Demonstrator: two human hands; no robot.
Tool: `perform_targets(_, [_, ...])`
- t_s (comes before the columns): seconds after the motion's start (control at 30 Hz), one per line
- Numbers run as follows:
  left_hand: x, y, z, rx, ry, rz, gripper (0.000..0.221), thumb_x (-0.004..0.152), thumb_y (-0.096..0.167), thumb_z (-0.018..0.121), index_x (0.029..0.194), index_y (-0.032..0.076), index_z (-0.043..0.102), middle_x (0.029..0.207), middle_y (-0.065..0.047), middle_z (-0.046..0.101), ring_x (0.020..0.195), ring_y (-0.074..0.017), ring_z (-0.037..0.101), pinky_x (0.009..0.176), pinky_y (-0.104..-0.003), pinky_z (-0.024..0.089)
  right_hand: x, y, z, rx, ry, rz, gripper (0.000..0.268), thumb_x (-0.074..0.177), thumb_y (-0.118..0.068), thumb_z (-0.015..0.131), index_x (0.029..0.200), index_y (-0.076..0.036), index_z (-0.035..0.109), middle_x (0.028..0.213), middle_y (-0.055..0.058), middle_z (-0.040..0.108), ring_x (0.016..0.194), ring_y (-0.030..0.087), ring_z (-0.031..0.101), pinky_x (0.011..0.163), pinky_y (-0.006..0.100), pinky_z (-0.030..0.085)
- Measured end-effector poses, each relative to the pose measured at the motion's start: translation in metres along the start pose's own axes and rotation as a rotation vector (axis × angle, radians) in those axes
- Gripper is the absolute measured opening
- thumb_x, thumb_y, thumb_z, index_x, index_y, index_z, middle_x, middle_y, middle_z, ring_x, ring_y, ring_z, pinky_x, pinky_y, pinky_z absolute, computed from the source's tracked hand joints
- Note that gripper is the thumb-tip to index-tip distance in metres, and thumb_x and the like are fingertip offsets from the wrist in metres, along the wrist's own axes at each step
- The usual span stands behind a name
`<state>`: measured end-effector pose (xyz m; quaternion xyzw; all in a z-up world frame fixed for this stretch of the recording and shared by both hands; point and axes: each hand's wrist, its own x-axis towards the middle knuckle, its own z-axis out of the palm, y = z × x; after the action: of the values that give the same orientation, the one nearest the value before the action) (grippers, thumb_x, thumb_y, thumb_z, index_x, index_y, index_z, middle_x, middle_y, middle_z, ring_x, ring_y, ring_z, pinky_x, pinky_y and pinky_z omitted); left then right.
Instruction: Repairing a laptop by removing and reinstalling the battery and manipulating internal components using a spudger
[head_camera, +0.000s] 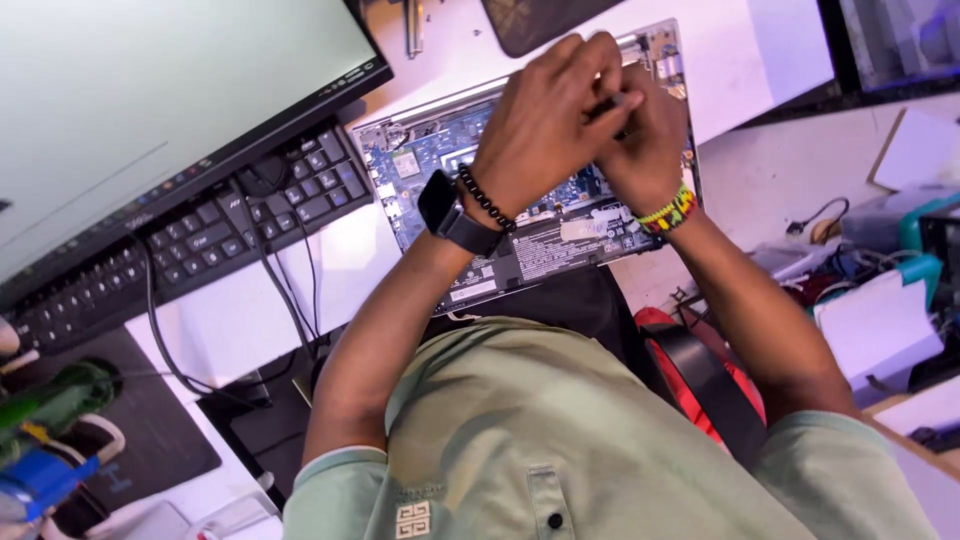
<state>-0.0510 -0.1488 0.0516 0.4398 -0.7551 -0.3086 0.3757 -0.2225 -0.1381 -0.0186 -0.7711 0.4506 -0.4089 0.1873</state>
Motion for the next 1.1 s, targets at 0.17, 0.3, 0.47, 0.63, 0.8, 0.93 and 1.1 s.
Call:
perform_targets(0.17, [-0.007,-0.002,-0.017,0.043,-0.112,0.159,0.032,0.107,0.028,0.061,0.127,0.005,0.052,0.122,-0.016,0.055,0.112,-0.0356,0.060,0.095,-0.047,0.049,-0.003,0.013,0.002,0.047,-0.001,-0.046,0.041,0.114,-0.032,0.048,0.090,-0.001,0.061,0.075,0.010,0.060,0.058,0.022,0.050,0.055,0.039,0.034])
perform_targets(0.3, [-0.014,-0.016,-0.021,-0.042,-0.042,0.286,0.060,0.074,-0.027,0.053,0.123,0.002,0.071,0.121,-0.017,0.070,0.108,-0.0362,0.070,0.096,-0.044,0.059,0.001,0.001,-0.004,0.150,-0.130,-0.095,0.013,0.099,0.009,0.064,0.108,0.005,0.071,0.106,0.021,0.074,0.084,0.033,0.069,0.071,0.043,0.053])
perform_targets(0.47, [-0.010,-0.010,-0.017,0.229,-0.025,0.320,0.037,0.100,-0.002,0.059,0.134,0.011,0.060,0.109,-0.011,0.066,0.094,-0.0315,0.065,0.076,-0.046,0.058,0.006,-0.007,-0.009,0.102,-0.159,0.000,0.033,0.096,-0.012,0.069,0.124,0.001,0.058,0.103,0.015,0.061,0.086,0.030,0.051,0.074,0.043,0.038])
perform_targets(0.63, [-0.001,0.001,-0.015,0.343,0.065,0.329,0.016,0.105,0.021,0.068,0.113,0.008,0.072,0.095,-0.010,0.056,0.085,-0.0276,0.057,0.061,-0.043,0.051,0.008,-0.007,-0.008,0.138,-0.013,0.024,0.006,0.096,0.005,0.061,0.100,0.001,0.062,0.082,0.010,0.062,0.067,0.020,0.052,0.061,0.034,0.038])
perform_targets(0.8, [-0.013,-0.021,-0.017,-0.016,-0.227,0.295,0.060,0.100,-0.010,0.066,0.151,0.018,0.050,0.149,-0.015,0.060,0.129,-0.0357,0.070,0.111,-0.046,0.060,-0.015,0.030,0.000,0.119,-0.097,-0.087,0.041,0.114,-0.034,0.049,0.108,0.000,0.071,0.071,0.009,0.059,0.060,0.025,0.052,0.061,0.043,0.037])
perform_targets(0.93, [-0.011,-0.013,-0.017,0.141,-0.081,0.379,0.060,0.077,-0.023,0.059,0.129,0.005,0.064,0.112,-0.016,0.071,0.094,-0.0348,0.071,0.075,-0.045,0.061,-0.008,0.014,-0.003,0.223,-0.190,0.002,0.006,0.101,0.000,0.069,0.098,-0.004,0.067,0.090,0.011,0.063,0.078,0.026,0.057,0.069,0.041,0.044])
perform_targets(1.1, [-0.001,-0.005,-0.003,0.380,0.105,0.200,0.055,0.091,0.053,0.084,0.092,0.011,0.049,0.069,-0.004,0.058,0.055,-0.0270,0.056,0.047,-0.043,0.041,0.008,-0.012,-0.009,0.140,-0.041,0.026,0.023,0.079,0.003,0.059,0.102,0.000,0.063,0.093,0.011,0.067,0.078,0.026,0.059,0.069,0.038,0.042])
